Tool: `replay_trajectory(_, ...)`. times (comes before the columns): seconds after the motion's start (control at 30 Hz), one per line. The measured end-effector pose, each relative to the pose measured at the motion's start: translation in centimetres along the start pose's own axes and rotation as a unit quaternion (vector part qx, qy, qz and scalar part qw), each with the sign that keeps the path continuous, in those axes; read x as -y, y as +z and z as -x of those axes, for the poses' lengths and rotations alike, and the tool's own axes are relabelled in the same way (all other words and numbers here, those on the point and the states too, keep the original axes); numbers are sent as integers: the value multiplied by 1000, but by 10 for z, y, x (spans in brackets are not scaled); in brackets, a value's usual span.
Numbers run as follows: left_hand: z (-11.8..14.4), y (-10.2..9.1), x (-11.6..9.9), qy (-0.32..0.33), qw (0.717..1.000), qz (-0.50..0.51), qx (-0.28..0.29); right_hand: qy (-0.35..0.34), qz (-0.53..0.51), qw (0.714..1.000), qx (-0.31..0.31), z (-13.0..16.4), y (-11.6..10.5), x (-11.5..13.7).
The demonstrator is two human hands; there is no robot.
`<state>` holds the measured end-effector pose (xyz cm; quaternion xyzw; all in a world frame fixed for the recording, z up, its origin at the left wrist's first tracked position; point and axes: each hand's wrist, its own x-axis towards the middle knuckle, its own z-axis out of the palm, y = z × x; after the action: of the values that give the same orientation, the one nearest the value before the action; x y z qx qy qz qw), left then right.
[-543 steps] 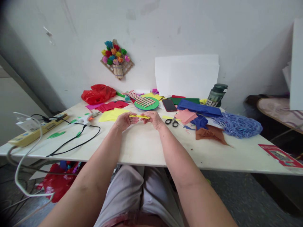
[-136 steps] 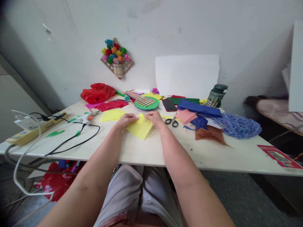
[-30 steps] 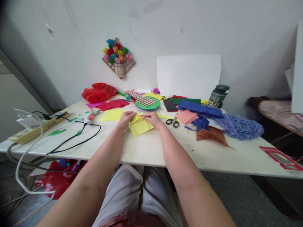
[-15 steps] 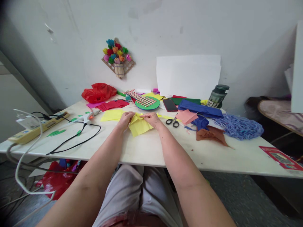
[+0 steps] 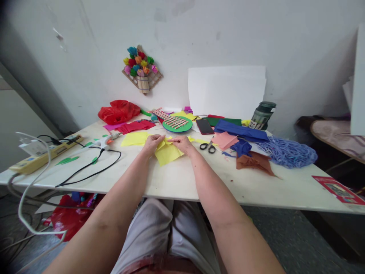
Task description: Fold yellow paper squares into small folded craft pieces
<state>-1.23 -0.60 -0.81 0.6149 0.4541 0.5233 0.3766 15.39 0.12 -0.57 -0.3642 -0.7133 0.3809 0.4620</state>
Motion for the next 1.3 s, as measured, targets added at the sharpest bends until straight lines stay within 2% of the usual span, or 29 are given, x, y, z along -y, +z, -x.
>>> replay_trajectory(0.17,-7,0,8,3,1000,-10,-12,-23,-11,999,43,5,-4,11)
replay_trajectory(0.33,-10,-1,11,18,997,-75,-29,-2,6,1000,-3,4,1,9)
replay_trajectory(0.43,-11,-1,11,26,994,-101,-40,3,-25,1000,-15,1,5,3)
replay_trajectory(0.7,-9,5,6,79,979,-183,-54,60,-108,992,-4,3,4,3)
replay_trajectory(0.93,-5,8,1,98,982,-160,-31,122,-167,978,11,3,1,1)
replay_trajectory(1.07,-3,9,-3,108,981,-157,-23,124,-176,976,20,3,2,0)
replay_trajectory(1.3,-2,10,-5,101,977,-187,-14,139,-169,976,-17,1,6,-1)
